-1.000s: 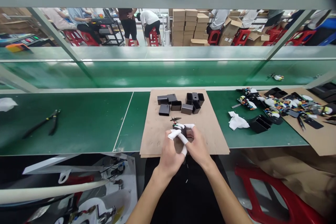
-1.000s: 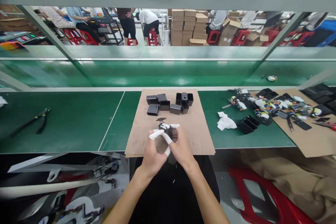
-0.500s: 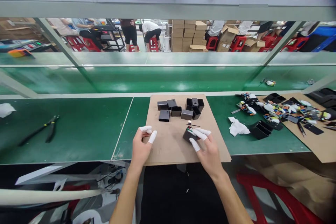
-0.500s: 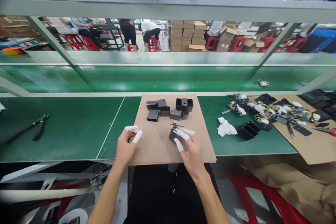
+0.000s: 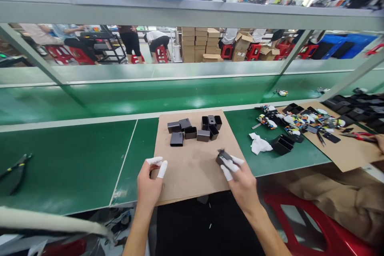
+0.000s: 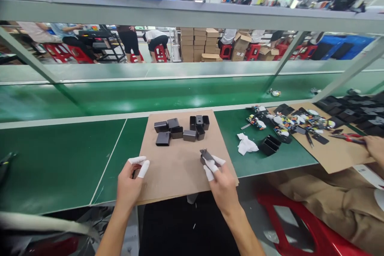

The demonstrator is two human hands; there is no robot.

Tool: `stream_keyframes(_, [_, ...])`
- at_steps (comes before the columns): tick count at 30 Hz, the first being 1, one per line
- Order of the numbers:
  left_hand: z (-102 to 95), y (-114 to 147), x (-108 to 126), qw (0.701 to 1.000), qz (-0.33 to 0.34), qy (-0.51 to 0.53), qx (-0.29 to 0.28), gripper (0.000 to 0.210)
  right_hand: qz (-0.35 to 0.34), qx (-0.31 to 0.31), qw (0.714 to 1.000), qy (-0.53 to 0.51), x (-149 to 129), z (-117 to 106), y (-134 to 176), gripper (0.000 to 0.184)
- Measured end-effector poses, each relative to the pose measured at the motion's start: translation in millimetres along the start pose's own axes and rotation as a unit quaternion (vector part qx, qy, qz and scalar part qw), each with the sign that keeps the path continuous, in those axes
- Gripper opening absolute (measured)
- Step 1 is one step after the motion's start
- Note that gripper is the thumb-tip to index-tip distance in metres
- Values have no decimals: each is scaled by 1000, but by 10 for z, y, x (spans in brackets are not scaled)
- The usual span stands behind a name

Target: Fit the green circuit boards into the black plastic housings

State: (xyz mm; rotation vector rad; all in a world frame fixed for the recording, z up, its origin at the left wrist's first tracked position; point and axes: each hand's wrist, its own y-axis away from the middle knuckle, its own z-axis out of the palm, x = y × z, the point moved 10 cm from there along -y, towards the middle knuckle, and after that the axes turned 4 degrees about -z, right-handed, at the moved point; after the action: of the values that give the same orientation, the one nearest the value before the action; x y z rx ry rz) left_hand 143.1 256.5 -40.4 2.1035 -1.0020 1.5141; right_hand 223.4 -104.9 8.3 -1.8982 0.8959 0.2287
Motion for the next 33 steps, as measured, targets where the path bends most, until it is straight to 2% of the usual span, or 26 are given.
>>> stream_keyframes(2, [-3, -5, 2, 1000, 0, -14, 1, 42, 5, -10, 1000, -5, 56, 47, -2, 37])
stream_keyframes(8, [-4, -38, 26, 998, 3, -67, 8, 50, 25, 14, 1000, -9, 115, 19, -44, 38])
stream_keyframes(14, [-27, -84, -84, 991, -79, -104, 11, 51, 29, 17, 999, -23, 124, -42, -106, 48])
stream_keyframes(18, [-27, -122, -153, 988, -94, -125, 9, 49, 23, 19, 999, -25, 160, -84, -106, 49])
stream_keyframes(25, [16, -76, -34, 995, -33, -94, 14, 47, 83, 9, 994, -66, 405, -1, -40, 31])
stream_keyframes(29, [43, -41, 56, 996, 22, -89, 10, 41, 144, 28, 983, -108, 560, 32, 16, 30])
stream_keyframes(33, [50, -23, 92, 995, 47, -85, 7, 39, 212, 54, 963, -158, 651, 42, 59, 33])
